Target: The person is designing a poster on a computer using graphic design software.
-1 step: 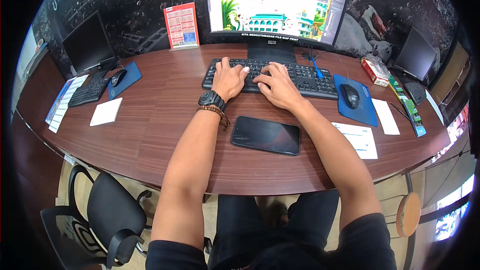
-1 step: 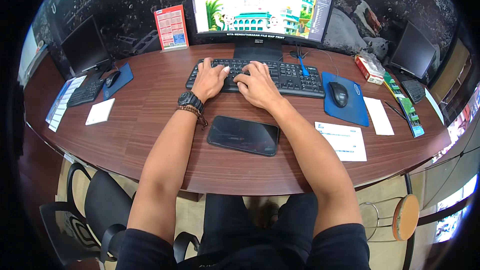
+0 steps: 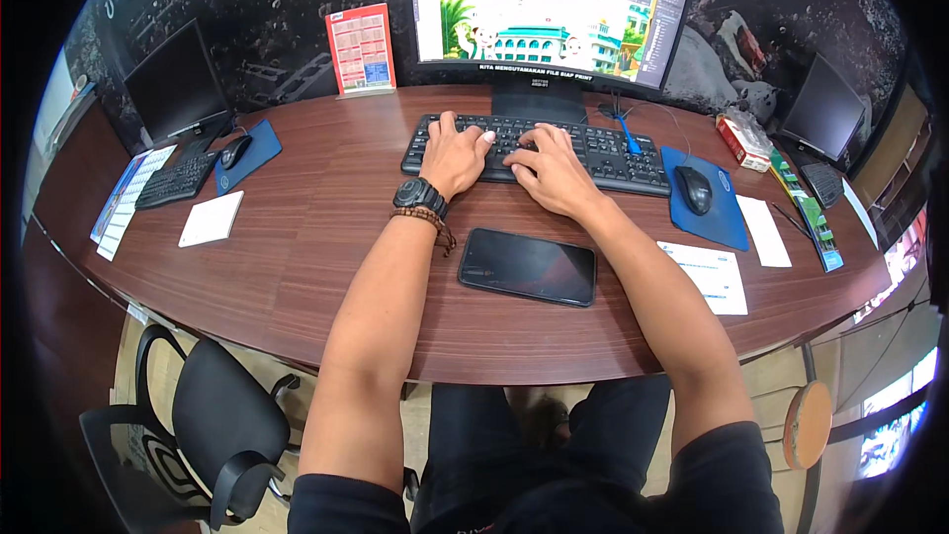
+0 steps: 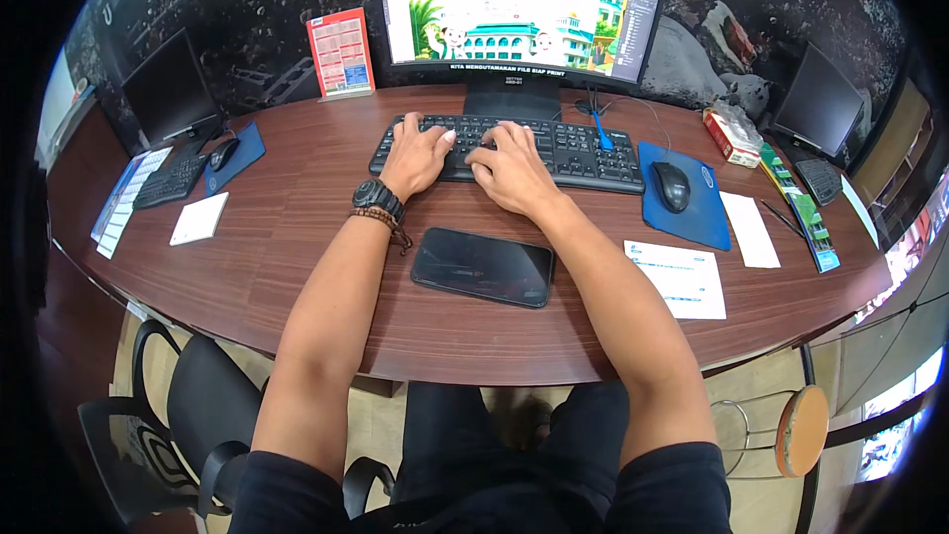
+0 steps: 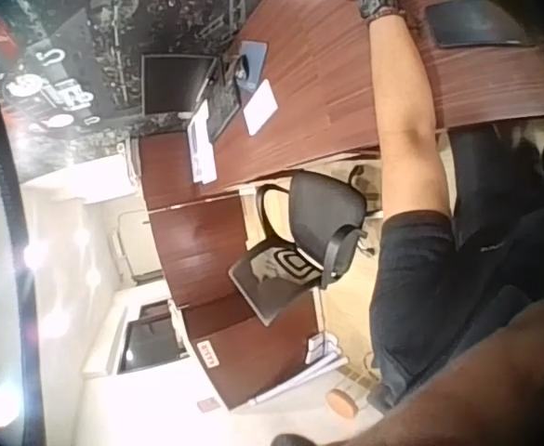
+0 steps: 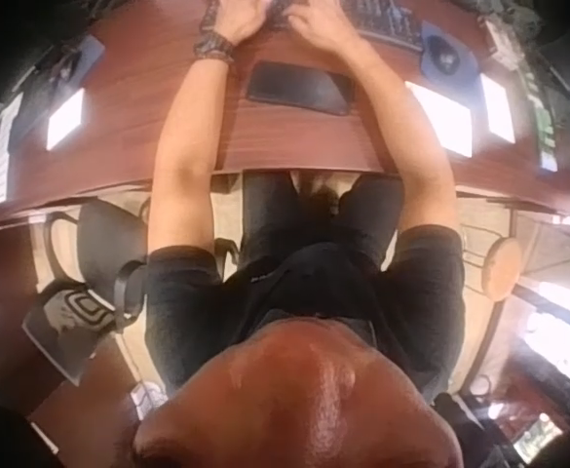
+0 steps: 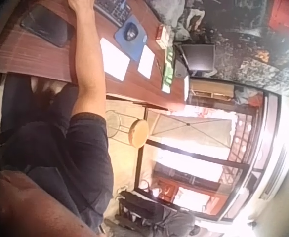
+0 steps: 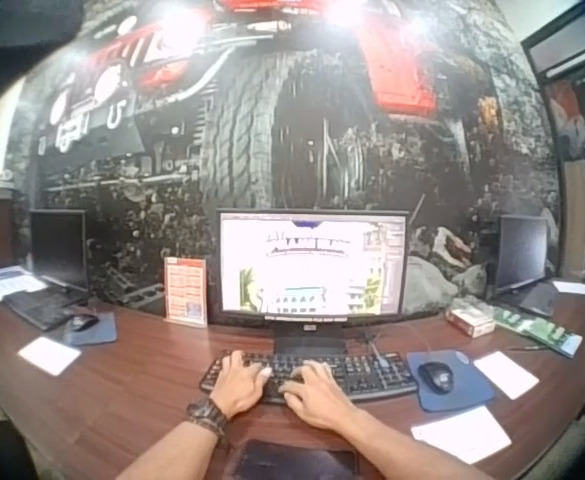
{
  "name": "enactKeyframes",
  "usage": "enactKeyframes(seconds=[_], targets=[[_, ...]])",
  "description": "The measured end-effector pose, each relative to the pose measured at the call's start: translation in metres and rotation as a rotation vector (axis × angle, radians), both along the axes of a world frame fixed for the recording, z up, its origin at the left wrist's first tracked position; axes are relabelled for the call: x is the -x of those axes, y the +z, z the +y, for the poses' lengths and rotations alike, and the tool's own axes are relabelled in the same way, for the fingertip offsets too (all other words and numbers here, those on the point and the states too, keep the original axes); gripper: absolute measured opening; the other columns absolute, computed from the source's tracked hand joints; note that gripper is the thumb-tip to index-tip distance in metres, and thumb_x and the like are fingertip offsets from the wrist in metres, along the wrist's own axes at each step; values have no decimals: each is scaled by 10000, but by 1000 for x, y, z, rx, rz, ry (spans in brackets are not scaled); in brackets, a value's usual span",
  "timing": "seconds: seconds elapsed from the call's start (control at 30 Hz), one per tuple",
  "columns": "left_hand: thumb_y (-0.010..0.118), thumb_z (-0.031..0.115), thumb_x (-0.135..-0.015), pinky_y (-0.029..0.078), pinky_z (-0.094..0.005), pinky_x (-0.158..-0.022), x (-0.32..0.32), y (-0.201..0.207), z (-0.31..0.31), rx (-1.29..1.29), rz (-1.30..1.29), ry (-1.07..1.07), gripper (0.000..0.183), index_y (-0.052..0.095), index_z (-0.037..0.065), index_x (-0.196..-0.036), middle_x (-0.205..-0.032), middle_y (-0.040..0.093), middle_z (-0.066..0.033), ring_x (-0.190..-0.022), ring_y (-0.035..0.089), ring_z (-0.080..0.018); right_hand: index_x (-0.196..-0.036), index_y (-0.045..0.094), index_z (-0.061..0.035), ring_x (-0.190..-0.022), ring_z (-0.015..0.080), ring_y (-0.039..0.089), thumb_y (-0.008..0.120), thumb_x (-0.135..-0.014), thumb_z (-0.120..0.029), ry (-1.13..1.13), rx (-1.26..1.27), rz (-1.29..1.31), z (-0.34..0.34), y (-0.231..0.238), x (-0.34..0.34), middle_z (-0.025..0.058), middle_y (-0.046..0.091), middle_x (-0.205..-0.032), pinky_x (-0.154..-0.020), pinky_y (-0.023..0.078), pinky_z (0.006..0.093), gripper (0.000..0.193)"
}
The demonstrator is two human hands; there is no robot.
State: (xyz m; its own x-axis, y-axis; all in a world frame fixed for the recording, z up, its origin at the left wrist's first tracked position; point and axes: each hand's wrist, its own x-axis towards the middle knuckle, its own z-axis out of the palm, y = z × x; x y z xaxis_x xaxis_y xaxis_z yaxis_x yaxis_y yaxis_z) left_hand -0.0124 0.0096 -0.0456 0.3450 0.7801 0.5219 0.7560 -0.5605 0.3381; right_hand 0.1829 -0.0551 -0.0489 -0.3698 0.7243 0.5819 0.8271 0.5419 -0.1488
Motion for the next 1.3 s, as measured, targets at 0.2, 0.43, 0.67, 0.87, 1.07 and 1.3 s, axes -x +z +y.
enactKeyframes(seconds=[0.2,0.43,0.67,0.87,1.07,1.3], targets=[[515,406,-1002,450,-535,-967,4,-9,-4,-40,40,140,393,699,89,-1145,-1242,471,-235,-1142,457,-433,-1074,745,-128,-1284,368,424,609,-921,-169,-13,15,11,8,4,3,156,564,-1233,-1107,318,491,209],[515,461,-992,403,-552,-1026,-6,-6,-10,45,59,154,466,631,98,-1260,-1309,419,-270,-1194,422,-463,-1082,744,-129,-1211,329,466,585,-924,-169,-188,27,64,31,-1,1,125,587,-1139,-1070,344,461,227],[558,568,-934,400,-532,-1045,-9,7,-20,119,153,196,614,634,69,-1285,-1308,435,-288,-1240,409,-462,-1043,763,-142,-1197,323,478,606,-903,-185,-198,12,94,37,-3,-5,107,605,-1125,-1055,344,487,215],[535,659,-910,403,-539,-1029,-4,8,-17,135,179,219,676,649,115,-1293,-1302,449,-236,-1245,413,-401,-1039,766,-139,-1194,316,479,607,-900,-182,-220,18,100,34,-3,-15,103,605,-1122,-1052,346,487,216],[487,692,-913,319,-581,-1073,-6,3,-12,132,180,226,655,658,187,-1293,-1343,436,-236,-1279,380,-413,-1076,758,-153,-1223,326,464,595,-909,-192,-234,37,68,37,-3,-14,108,600,-1143,-1069,325,516,236],[576,526,-947,374,-523,-1046,0,-6,-7,6,73,86,550,663,77,-1252,-1260,499,-231,-1228,434,-399,-1103,749,-157,-1273,341,430,587,-910,-273,-275,72,-47,39,-2,-1,135,571,-1202,-1117,262,554,278]])
